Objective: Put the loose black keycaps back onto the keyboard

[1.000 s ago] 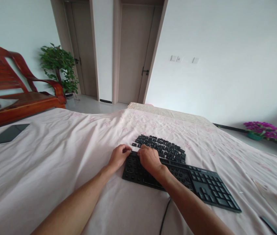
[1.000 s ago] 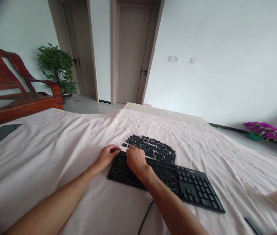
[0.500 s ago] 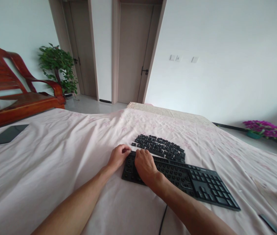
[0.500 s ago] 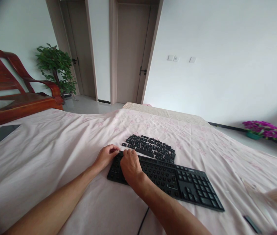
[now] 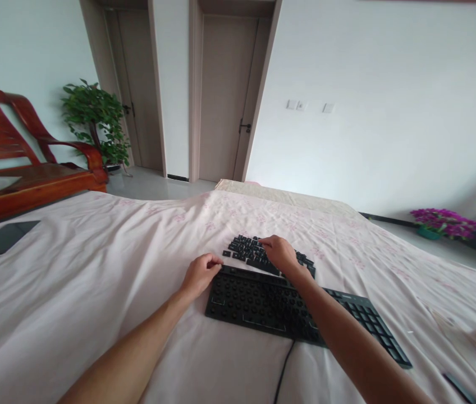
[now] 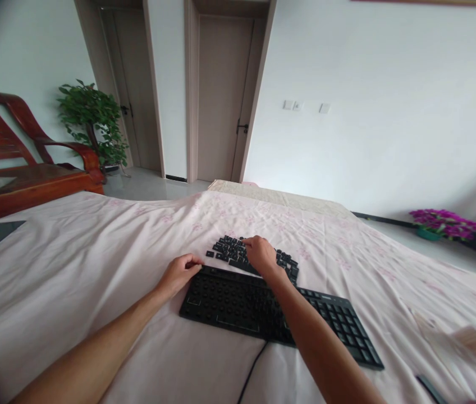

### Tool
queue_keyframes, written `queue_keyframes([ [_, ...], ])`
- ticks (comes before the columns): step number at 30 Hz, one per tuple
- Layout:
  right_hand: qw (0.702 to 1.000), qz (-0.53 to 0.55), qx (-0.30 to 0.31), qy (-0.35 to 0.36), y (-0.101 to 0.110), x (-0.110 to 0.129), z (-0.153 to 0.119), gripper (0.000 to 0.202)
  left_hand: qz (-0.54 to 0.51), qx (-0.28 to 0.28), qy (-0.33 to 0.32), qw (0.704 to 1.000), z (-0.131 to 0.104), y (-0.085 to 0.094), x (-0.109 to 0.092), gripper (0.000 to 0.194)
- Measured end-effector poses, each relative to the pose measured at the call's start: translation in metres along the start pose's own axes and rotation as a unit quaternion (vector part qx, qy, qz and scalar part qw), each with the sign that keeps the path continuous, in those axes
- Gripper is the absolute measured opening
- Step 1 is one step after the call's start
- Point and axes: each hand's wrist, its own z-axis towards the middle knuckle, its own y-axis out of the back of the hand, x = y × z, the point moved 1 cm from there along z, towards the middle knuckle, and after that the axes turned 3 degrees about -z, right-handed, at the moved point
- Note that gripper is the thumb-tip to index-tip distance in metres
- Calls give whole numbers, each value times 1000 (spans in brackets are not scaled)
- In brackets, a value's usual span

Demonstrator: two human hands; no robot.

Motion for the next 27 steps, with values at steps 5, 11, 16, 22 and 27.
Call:
queue_keyframes([
  [5,999,-13,2,-51,-6,-23,36,33,25,9,0,1000,1,-1,-2,18],
  [11,999,-39,0,-31,-17,-23,60,33,35,-18,-43,998,-7,-1,-8,22],
  [16,997,-75,7,7,-24,-13,69,32,82,-15,-126,989,-15,-1,-22,24],
  [22,992,-126,18,25,-30,-4,83,25,110,5,-152,982,-13,-4,-22,30],
  [27,986,-161,32,29,-35,5,96,24,130,14,-156,979,-10,-6,-15,34],
])
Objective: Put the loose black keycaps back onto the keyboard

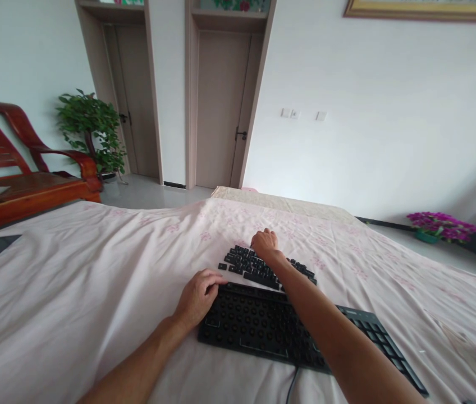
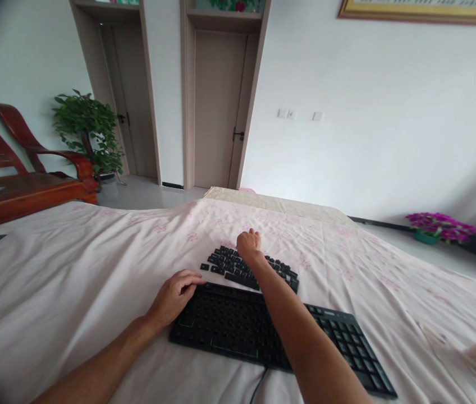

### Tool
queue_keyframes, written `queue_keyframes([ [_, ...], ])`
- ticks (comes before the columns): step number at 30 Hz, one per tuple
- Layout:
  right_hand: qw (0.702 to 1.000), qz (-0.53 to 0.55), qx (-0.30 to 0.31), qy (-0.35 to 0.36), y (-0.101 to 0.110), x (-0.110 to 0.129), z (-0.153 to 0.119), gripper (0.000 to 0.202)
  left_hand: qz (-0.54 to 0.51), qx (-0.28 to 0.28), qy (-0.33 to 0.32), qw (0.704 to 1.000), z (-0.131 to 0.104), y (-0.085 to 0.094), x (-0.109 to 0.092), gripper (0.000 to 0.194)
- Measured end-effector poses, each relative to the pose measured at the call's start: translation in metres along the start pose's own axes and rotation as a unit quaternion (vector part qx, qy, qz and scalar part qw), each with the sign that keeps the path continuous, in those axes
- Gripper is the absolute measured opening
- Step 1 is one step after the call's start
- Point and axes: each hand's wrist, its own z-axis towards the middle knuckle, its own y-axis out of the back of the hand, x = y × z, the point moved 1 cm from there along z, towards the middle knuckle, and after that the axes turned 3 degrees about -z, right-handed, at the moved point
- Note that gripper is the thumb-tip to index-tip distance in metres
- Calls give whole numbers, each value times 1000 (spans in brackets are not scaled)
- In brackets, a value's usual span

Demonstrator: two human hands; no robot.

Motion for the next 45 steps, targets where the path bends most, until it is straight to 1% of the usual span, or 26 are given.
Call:
queue_keyframes([
  [3,1000,-10,0,11,1,5,2,25,17,9,-10,1000,-1,0,0,39],
  [6,1000,-5,-9,19,6,8,-1,23,31,14,-19,999,-1,1,-2,42],
  [10,999,27,-33,24,21,9,-18,21,59,27,-32,997,-3,2,-5,46],
  [12,997,49,-45,27,27,10,-35,24,69,29,-34,997,-4,2,-6,48],
  [14,994,97,-48,30,30,12,-58,27,74,29,-35,996,-5,1,-6,50],
  [16,980,188,-47,36,31,16,-85,23,75,29,-37,996,-6,0,-5,52],
  [18,968,233,-61,66,31,22,-112,17,73,28,-39,996,-6,0,-3,53],
  [21,965,228,-83,102,31,32,-143,15,65,28,-35,997,-7,0,0,53],
  [23,969,208,-84,108,32,38,-155,16,58,28,-30,998,-7,0,1,52],
  [26,977,167,-75,110,35,45,-162,17,43,24,-24,998,-6,1,1,49],
  [31,986,105,-57,113,37,54,-163,19,27,22,-20,999,-5,2,0,48],
  [38,986,101,-57,117,36,59,-163,19,21,21,-23,999,-4,2,0,46],
  [45,987,82,-84,111,31,63,-163,22,13,22,-20,999,-5,1,2,45],
])
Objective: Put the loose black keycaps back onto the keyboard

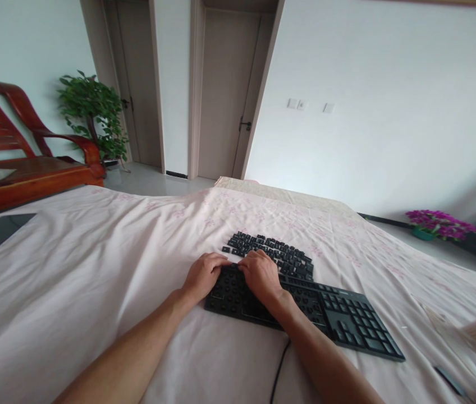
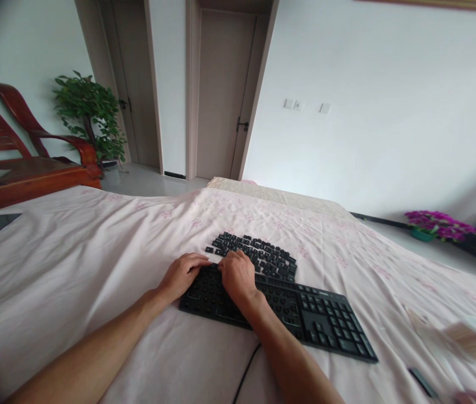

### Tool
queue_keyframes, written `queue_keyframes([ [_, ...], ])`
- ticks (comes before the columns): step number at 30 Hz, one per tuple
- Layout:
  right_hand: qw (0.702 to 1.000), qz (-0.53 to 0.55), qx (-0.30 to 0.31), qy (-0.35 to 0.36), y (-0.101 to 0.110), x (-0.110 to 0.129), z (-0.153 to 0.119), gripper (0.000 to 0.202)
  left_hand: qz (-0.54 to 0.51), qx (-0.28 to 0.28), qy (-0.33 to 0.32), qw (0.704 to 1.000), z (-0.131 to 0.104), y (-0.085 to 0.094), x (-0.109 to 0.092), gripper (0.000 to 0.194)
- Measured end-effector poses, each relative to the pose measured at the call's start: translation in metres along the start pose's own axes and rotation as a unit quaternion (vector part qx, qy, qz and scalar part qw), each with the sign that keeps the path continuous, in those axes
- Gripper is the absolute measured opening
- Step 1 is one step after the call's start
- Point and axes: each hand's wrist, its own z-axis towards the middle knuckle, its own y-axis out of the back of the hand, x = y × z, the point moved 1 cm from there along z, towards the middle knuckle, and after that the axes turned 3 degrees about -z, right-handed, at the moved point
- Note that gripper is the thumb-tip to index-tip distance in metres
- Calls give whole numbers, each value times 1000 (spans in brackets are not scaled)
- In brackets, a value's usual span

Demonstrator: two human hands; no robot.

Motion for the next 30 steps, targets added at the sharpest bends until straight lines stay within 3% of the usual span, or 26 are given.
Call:
queue_keyframes([
  [8,997,-64,-16,46,-5,7,-5,31,0,3,7,1000,0,1,-1,45],
  [15,993,-91,10,75,-5,13,-12,20,5,6,10,1000,0,1,-2,47],
  [25,988,-125,44,82,2,27,-18,25,18,7,3,1000,-1,2,-3,47],
  [30,994,-75,39,67,8,13,-15,27,23,5,-3,1000,-1,0,-3,47],
])
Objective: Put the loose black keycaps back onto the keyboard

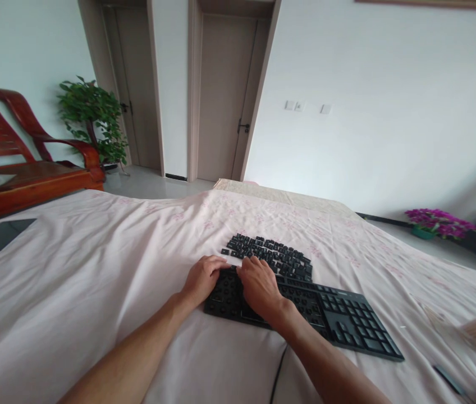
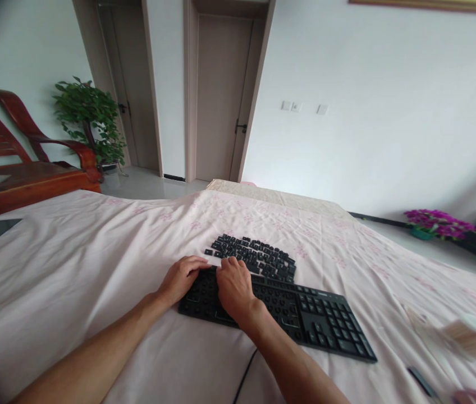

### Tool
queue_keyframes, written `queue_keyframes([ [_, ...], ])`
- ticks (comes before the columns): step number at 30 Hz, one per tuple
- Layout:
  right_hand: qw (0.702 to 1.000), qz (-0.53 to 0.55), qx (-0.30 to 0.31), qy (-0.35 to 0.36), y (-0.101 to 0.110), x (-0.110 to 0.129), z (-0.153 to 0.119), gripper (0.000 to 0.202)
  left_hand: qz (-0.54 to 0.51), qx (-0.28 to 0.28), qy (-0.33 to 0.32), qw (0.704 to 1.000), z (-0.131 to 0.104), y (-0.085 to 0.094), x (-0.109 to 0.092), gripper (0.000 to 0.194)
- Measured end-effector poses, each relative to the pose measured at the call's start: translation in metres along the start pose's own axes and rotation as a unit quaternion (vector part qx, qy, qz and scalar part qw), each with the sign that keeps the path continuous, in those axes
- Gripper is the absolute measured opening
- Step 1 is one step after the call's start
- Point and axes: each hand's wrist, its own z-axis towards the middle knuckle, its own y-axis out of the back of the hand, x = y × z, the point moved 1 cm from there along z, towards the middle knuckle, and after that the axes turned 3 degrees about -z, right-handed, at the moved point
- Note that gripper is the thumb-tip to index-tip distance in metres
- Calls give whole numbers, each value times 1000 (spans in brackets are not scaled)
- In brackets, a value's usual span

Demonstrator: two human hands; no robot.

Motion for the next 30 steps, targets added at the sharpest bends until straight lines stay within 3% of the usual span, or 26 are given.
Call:
queue_keyframes([
  [3,997,77,5,-24,-4,-30,7,32,1,-8,-1,1000,0,-1,0,45],
  [6,987,123,6,-108,-14,-70,20,35,-1,-12,-4,1000,1,-1,-1,43],
  [9,972,106,-2,-209,-26,-108,35,39,-5,-13,-5,1000,2,-1,-1,42],
  [12,971,76,-1,-228,-35,-131,51,39,-11,-19,-6,1000,3,-2,1,41],
  [17,978,53,-8,-203,-45,-142,78,35,-16,-19,4,1000,3,-3,2,41],
  [30,985,-21,43,-163,-58,-138,123,23,-7,2,20,1000,6,0,-3,39],
])
